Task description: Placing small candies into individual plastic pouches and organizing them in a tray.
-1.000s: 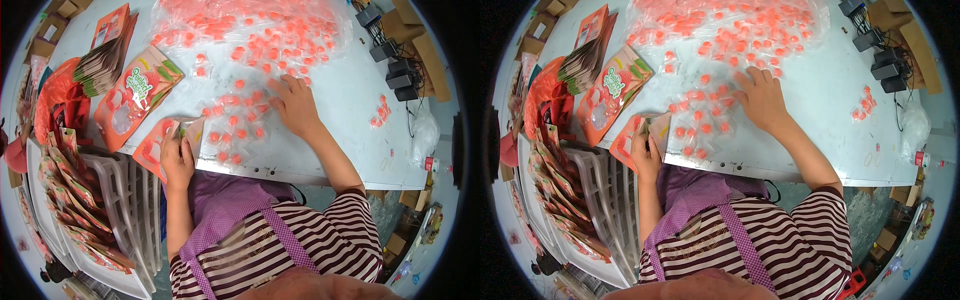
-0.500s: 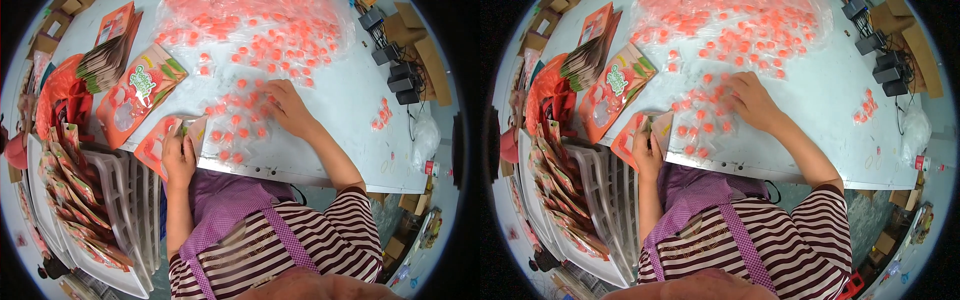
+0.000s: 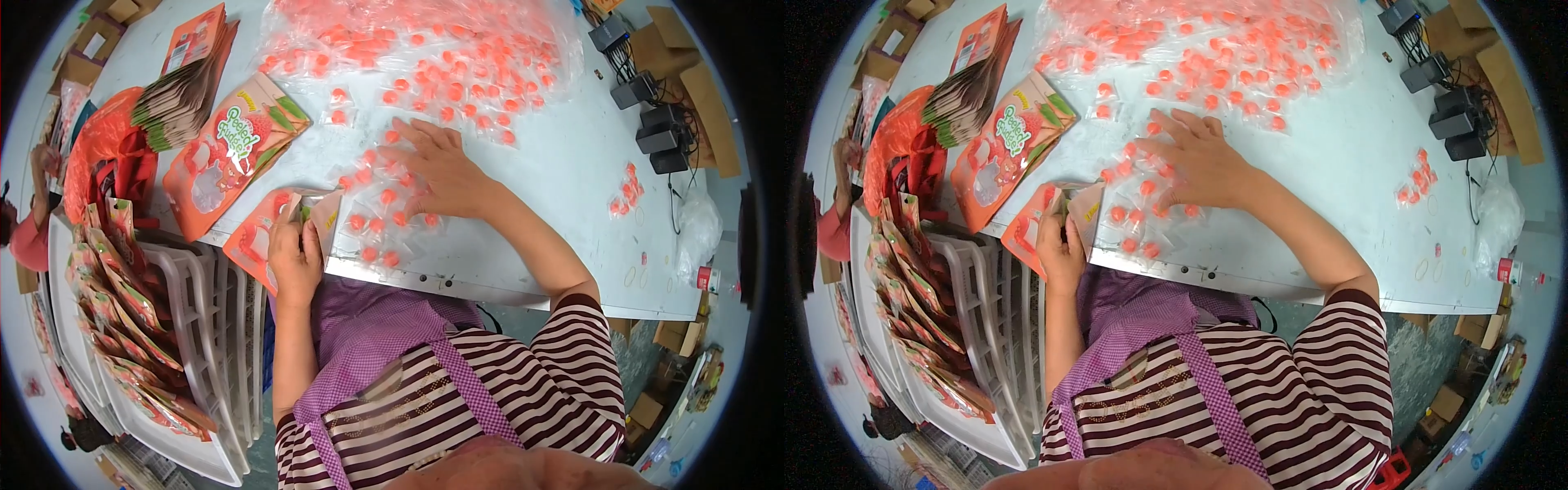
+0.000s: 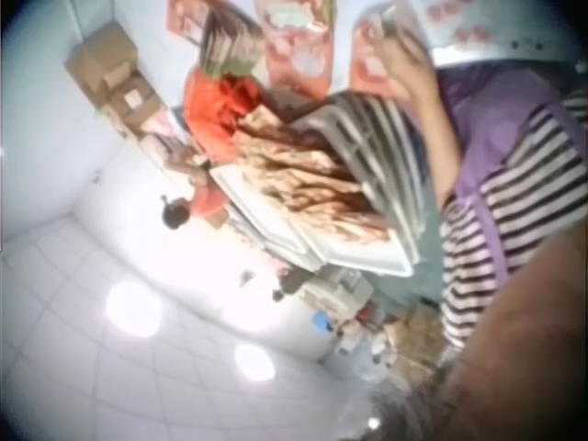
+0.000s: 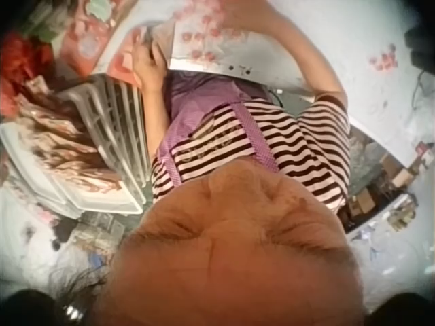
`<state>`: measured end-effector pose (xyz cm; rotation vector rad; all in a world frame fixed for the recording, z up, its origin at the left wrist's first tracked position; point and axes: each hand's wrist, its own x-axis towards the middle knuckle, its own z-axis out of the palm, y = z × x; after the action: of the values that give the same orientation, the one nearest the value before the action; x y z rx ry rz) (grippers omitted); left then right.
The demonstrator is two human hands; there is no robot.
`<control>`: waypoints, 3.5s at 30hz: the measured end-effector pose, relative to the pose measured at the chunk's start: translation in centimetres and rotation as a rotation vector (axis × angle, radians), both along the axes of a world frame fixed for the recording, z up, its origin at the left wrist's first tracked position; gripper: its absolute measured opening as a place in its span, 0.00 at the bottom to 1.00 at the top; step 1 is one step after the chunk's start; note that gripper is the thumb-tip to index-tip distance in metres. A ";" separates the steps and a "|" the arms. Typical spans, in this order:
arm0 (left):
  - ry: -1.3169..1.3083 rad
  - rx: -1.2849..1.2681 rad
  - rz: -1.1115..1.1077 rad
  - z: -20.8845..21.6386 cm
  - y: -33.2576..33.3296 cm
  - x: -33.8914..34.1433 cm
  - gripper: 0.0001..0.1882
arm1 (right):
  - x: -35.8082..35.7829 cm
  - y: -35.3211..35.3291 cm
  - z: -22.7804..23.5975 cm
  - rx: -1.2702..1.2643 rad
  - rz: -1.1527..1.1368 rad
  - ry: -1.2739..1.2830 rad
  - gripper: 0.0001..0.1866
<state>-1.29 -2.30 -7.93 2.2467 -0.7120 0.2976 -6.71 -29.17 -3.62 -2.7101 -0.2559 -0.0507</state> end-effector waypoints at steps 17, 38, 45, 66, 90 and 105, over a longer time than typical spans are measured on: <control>0.328 -0.374 0.000 0.5 0.6 -0.1 0.05 | -0.7 -0.6 -3.2 0.052 0.048 -0.285 0.22; 0.084 -0.001 -0.260 5.8 -0.4 1.8 0.06 | 4.0 4.2 2.3 0.865 -0.316 -0.514 0.09; 0.286 -0.092 -0.354 8.3 -1.0 2.1 0.08 | 6.4 7.4 3.1 0.292 0.132 -1.001 0.15; 0.670 -0.391 -0.403 7.1 -1.1 2.2 0.04 | 6.0 4.9 4.4 0.585 0.575 -0.316 0.06; 0.163 -0.160 -0.303 5.9 -3.0 1.8 0.07 | 4.9 7.7 3.6 0.976 -0.044 -0.025 0.04; 0.455 -0.398 -0.410 6.0 -1.8 1.7 0.05 | 5.1 8.3 5.6 0.697 0.133 -0.227 0.08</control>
<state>0.39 -4.10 -1.98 1.6582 -0.7627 -0.2480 -1.61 -20.89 2.00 -1.9891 -0.3976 -0.3427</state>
